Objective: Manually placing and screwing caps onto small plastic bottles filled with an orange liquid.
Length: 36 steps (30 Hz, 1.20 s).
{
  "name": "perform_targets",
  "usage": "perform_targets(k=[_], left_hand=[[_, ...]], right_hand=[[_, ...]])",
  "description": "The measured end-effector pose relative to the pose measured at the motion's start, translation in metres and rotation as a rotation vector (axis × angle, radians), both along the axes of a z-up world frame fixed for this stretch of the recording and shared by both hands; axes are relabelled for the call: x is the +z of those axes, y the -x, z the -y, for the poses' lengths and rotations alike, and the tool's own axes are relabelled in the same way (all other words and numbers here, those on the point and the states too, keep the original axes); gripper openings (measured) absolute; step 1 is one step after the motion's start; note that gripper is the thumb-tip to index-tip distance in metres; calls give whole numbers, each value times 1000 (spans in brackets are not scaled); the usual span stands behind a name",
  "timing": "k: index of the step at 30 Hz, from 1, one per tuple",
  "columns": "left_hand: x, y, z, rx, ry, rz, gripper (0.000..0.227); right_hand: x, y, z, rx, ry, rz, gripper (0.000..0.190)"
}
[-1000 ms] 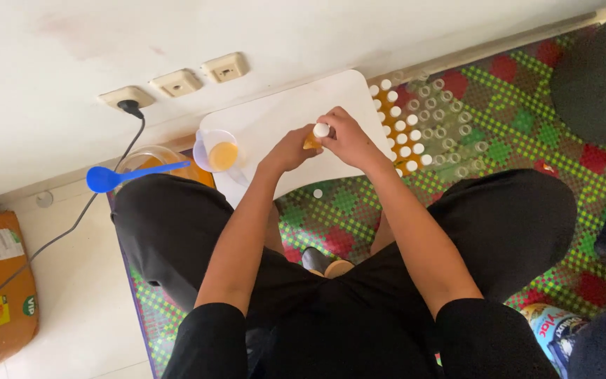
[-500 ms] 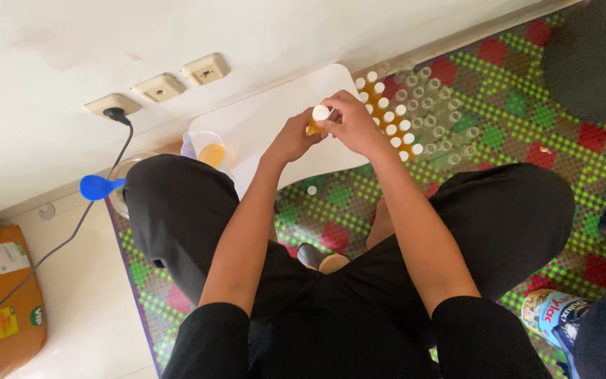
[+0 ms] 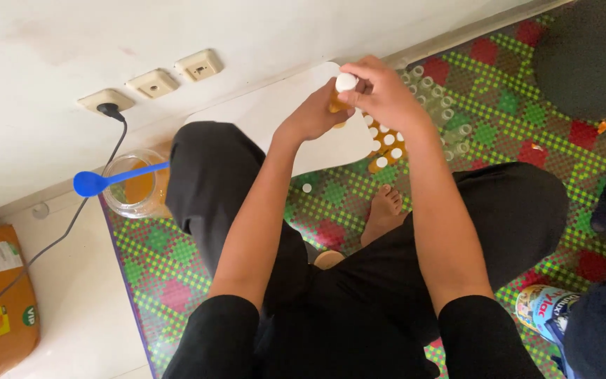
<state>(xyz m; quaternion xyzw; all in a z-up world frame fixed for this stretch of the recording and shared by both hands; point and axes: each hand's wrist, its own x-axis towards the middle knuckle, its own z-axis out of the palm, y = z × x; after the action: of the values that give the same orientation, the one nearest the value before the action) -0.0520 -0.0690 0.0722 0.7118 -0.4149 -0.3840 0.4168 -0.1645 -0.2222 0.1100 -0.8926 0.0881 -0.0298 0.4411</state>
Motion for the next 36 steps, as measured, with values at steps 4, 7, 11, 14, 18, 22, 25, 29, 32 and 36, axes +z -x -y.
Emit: perform_targets(k=[4,7,11,14,18,22,25,29,32,36], left_hand=[[8,3,13,-81,105,-64,58],[17,7,24,-10,94,107,55],[25,13,37,91,33,169,38],[21,5,48,66,40,169,40],[29,-3,65,81,-37,156,39],[4,-10,96,156,14,175,42],[-21,-13,120,203,-40,86,32],[-111,-33,168,94,-68,193,78],[-159,-42,190,18,-75,233,71],[-216,-49,213,-17,-196,261,63]], right_hand=[[13,4,15,20,45,44,40],[17,2,24,24,136,122,37],[23,3,31,-42,93,129,31],[41,0,32,-63,29,22,30],[28,-12,51,-149,80,-7,21],[9,-26,71,-189,140,16,19],[-15,-32,91,-282,131,-49,17],[-100,-39,144,-341,254,-12,21],[-177,-40,183,-405,328,49,35],[-267,-45,226,-488,260,-28,38]])
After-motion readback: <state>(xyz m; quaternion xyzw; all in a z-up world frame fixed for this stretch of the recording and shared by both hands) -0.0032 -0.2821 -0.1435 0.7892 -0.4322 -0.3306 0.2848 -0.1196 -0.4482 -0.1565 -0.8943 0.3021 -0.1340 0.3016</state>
